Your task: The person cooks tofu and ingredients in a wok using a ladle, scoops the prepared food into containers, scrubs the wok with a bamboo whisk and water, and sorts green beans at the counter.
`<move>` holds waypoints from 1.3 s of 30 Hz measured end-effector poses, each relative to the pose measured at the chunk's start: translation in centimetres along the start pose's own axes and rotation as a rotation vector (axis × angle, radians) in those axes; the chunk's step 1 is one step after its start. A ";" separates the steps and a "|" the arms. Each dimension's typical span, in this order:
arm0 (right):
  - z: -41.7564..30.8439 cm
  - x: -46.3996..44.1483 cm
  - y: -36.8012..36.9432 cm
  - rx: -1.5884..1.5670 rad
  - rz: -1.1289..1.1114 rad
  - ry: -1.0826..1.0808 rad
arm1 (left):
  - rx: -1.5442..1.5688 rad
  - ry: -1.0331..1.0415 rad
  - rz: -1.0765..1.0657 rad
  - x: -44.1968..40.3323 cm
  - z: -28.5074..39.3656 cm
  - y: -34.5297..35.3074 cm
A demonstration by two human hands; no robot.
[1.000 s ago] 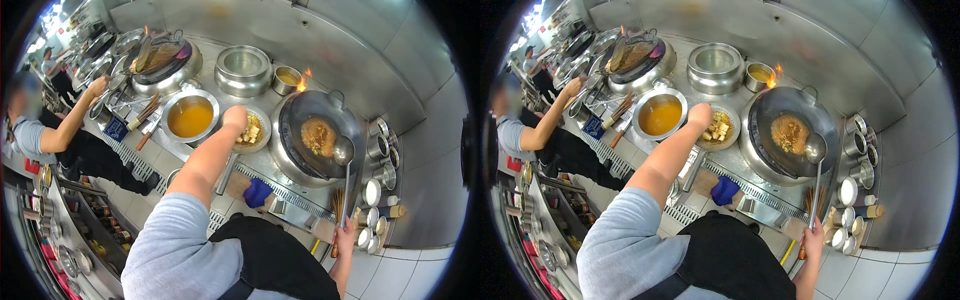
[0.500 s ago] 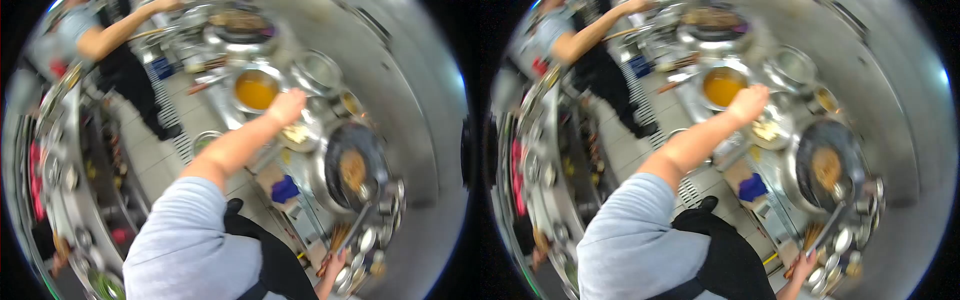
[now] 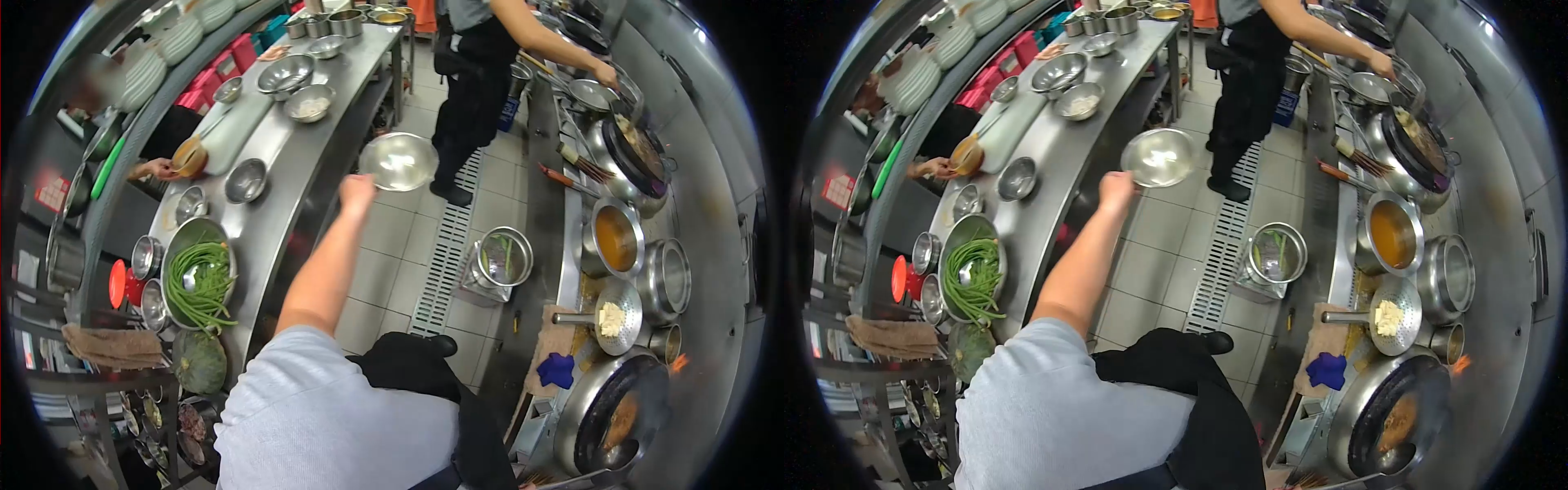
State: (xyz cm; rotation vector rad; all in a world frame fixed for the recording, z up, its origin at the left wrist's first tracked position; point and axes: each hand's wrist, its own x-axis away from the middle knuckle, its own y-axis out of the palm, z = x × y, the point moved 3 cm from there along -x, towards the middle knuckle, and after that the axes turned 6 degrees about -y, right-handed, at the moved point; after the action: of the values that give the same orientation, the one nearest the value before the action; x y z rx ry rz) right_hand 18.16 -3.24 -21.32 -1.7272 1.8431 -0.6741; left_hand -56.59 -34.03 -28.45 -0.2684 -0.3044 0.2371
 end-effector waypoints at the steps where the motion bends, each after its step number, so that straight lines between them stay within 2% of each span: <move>1: 0.2 0.0 -0.1 0.016 -0.005 -0.010 | 0.013 -0.025 0.108 -2.4 -1.6 -3.3; 2: 0.2 0.1 -0.1 0.033 -0.007 -0.023 | 0.028 -0.050 0.213 -4.6 -3.1 -6.2; 4: 0.6 0.2 -0.2 0.053 -0.004 -0.044 | -0.321 -0.023 0.437 -6.6 -3.6 -11.4; 5: 0.8 0.2 -0.3 0.064 -0.002 -0.058 | -0.318 -0.023 0.442 -8.4 -4.3 -13.1; 7: 1.2 0.3 -0.6 0.082 0.001 -0.082 | 0.056 -0.188 0.546 -9.6 -5.5 -15.8; 8: 1.5 0.4 -0.6 0.088 0.003 -0.096 | 0.060 -0.184 0.546 -10.0 -5.8 -16.3; 10: 2.4 0.2 -1.1 0.096 0.018 -0.113 | 0.466 -0.308 0.515 -5.7 -2.0 -17.0; 12: 3.5 -0.3 -2.0 0.102 0.022 -0.155 | 0.690 -0.275 0.501 -6.3 -2.4 -17.5; 13: 4.5 -1.1 -2.7 0.095 0.017 -0.203 | 0.659 -0.208 0.441 -7.7 -3.2 -17.7; 14: 5.9 -1.9 -3.5 0.096 0.012 -0.270 | 0.751 -0.234 0.429 -6.6 -2.3 -17.4; 15: 7.4 -2.9 -4.5 0.094 0.034 -0.378 | 0.775 -0.136 0.408 -5.8 -1.9 -16.6; 16: 4.9 -2.2 -5.7 0.063 -0.075 -0.168 | 0.736 -0.056 0.248 -6.0 -2.5 -16.0; 17: 1.3 -1.0 -5.9 -0.055 -0.012 -0.136 | 0.662 -0.093 0.165 -3.1 -0.5 -14.5; 18: 0.6 -0.8 -7.1 -0.113 -0.035 0.007 | 0.669 -0.178 -0.075 -6.1 -3.8 -13.7; 19: -4.7 0.6 -7.9 -0.144 -0.039 0.110 | 0.693 -0.266 -0.119 -5.2 -3.8 -11.7; 20: -6.5 0.9 -8.7 -0.206 0.032 0.107 | 0.569 -0.206 -0.225 -3.6 -4.2 -9.7; 22: -7.4 0.4 -10.6 -0.356 -0.017 0.117 | 0.516 -0.301 -0.336 -4.2 -8.5 -5.1; 24: -7.8 0.1 -10.9 -0.863 -0.008 0.207 | 0.244 -0.382 -0.617 0.0 -9.5 0.2; 26: -6.4 -0.9 -10.0 -0.937 -0.091 0.232 | 0.060 -0.458 -0.684 7.0 -9.3 5.5; 28: -6.6 -1.5 -7.2 -0.117 0.148 0.126 | -0.108 -0.444 -0.815 14.4 -7.9 9.2; 29: -5.3 -2.0 -7.0 -0.120 0.158 0.135 | -0.182 -0.365 -0.976 17.7 -7.0 10.8; 31: -3.3 -3.5 -6.2 -0.752 -0.078 0.248 | -0.354 -0.235 -1.233 22.7 -6.5 13.0; 32: -3.8 -4.0 -6.2 -0.749 -0.072 0.241 | -0.454 -0.186 -1.329 24.6 -6.5 14.1; 36: -7.4 -6.0 -5.3 -0.976 -0.169 0.287 | -0.631 -0.135 -1.504 26.0 -10.8 17.5; 37: -8.2 -7.2 -4.7 -1.005 -0.207 0.283 | -0.612 -0.135 -1.497 26.0 -11.4 18.2; 39: -11.0 -10.2 -3.3 -0.972 -0.239 0.258 | -0.813 -0.099 -1.415 25.2 -12.9 18.9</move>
State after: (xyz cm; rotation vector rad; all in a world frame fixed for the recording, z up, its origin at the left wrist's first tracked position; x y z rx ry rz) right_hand 13.68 6.83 -10.58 -2.5787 2.3784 -0.0309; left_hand -32.58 -12.47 -39.29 -0.7689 -0.6110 -1.3054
